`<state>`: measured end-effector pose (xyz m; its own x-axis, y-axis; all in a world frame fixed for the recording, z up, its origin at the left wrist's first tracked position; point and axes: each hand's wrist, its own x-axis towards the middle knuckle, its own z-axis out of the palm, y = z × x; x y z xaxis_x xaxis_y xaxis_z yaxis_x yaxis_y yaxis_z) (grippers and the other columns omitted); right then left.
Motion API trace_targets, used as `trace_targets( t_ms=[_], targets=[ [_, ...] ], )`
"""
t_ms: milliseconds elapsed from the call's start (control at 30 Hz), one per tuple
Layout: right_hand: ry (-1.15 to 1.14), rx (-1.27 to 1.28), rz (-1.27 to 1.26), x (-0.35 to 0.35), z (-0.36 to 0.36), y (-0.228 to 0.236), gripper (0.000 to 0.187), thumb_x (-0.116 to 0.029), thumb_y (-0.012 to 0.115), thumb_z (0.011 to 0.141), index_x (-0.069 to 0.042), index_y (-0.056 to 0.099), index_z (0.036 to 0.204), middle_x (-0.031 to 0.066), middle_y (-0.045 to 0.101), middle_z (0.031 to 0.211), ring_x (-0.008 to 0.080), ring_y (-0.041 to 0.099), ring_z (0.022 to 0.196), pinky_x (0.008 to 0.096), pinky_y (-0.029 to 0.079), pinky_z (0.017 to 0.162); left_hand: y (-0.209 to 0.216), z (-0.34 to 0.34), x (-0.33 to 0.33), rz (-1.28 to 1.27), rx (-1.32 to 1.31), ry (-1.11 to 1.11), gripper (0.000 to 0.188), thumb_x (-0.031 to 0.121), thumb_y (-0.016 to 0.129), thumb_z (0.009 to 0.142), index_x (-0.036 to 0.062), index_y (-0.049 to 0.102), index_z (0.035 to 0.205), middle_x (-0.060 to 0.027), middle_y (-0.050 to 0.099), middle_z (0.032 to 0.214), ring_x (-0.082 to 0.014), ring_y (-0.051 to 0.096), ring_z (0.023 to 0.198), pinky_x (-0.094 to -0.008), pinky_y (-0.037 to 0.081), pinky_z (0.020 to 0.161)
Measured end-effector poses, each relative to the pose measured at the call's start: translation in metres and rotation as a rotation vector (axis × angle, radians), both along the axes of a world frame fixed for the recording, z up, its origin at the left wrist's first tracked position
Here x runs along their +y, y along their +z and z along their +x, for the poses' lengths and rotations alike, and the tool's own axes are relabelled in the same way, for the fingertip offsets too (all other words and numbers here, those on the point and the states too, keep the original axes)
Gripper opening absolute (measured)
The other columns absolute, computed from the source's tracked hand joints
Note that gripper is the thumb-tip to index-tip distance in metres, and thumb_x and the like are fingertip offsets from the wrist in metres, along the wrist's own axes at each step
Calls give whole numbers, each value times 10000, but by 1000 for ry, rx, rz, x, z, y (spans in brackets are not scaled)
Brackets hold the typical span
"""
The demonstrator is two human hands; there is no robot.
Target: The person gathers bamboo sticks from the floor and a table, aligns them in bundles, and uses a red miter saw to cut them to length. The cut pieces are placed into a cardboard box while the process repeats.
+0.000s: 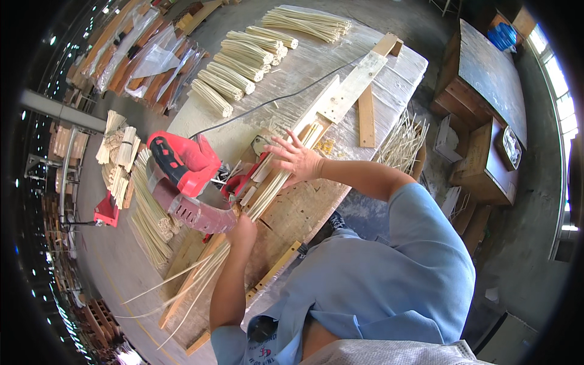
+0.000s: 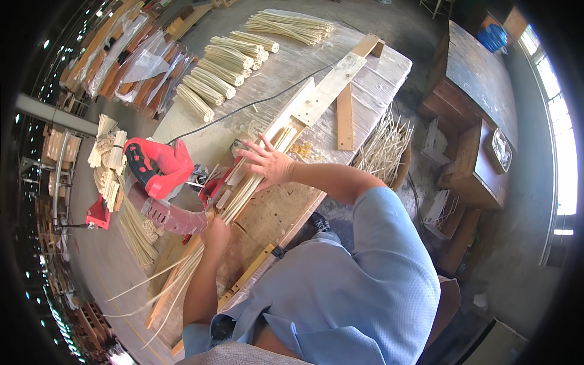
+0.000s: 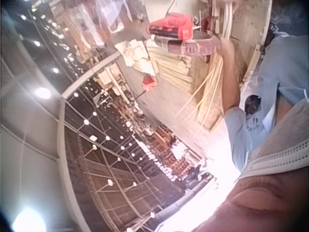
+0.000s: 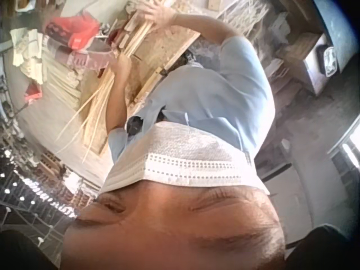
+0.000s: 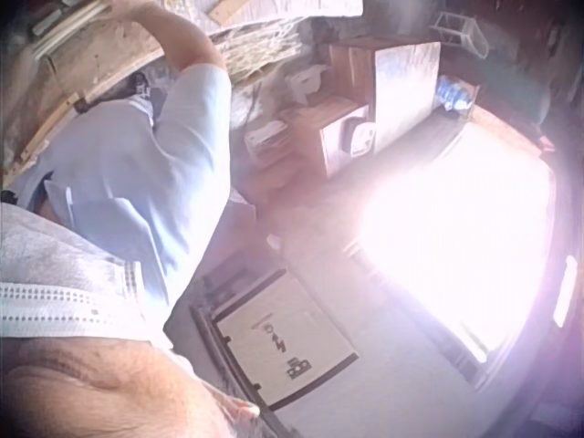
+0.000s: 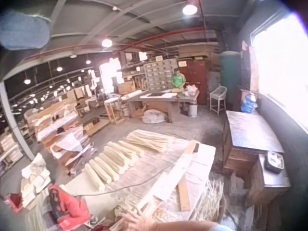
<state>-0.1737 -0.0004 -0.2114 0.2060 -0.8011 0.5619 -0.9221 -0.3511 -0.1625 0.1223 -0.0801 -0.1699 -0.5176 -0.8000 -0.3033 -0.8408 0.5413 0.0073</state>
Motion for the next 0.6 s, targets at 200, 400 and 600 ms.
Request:
trace_targets(
  t_ms=[200, 400, 600],
  targets=[
    [-128, 91, 208, -8, -25, 6, 1083, -772, 737, 644, -258, 351, 1516, 100, 143, 1686, 383, 83, 1557, 670, 32, 1224, -19, -28, -12, -22, 86, -7, 264, 209, 741, 848, -11, 707, 990, -255, 710, 917, -439, 694, 934, -511, 559, 846],
    [-129, 63, 223, -7, -27, 2, 1045, -747, 754, 655, -239, 379, 1487, 95, 172, 1678, 381, 85, 1557, 669, 30, 1225, -19, -41, -11, -50, 64, -1, 224, 163, 736, 838, -28, 712, 952, -254, 711, 918, -437, 697, 919, -503, 563, 849],
    [-161, 153, 270, -14, -5, 14, 1063, -806, 650, 701, -89, 448, 1460, 112, 344, 1590, 351, 140, 1547, 746, -9, 1180, -30, -32, -16, -84, 107, 5, 225, 144, 730, 834, -26, 691, 976, -247, 713, 916, -433, 702, 895, -507, 560, 831]
  ],
)
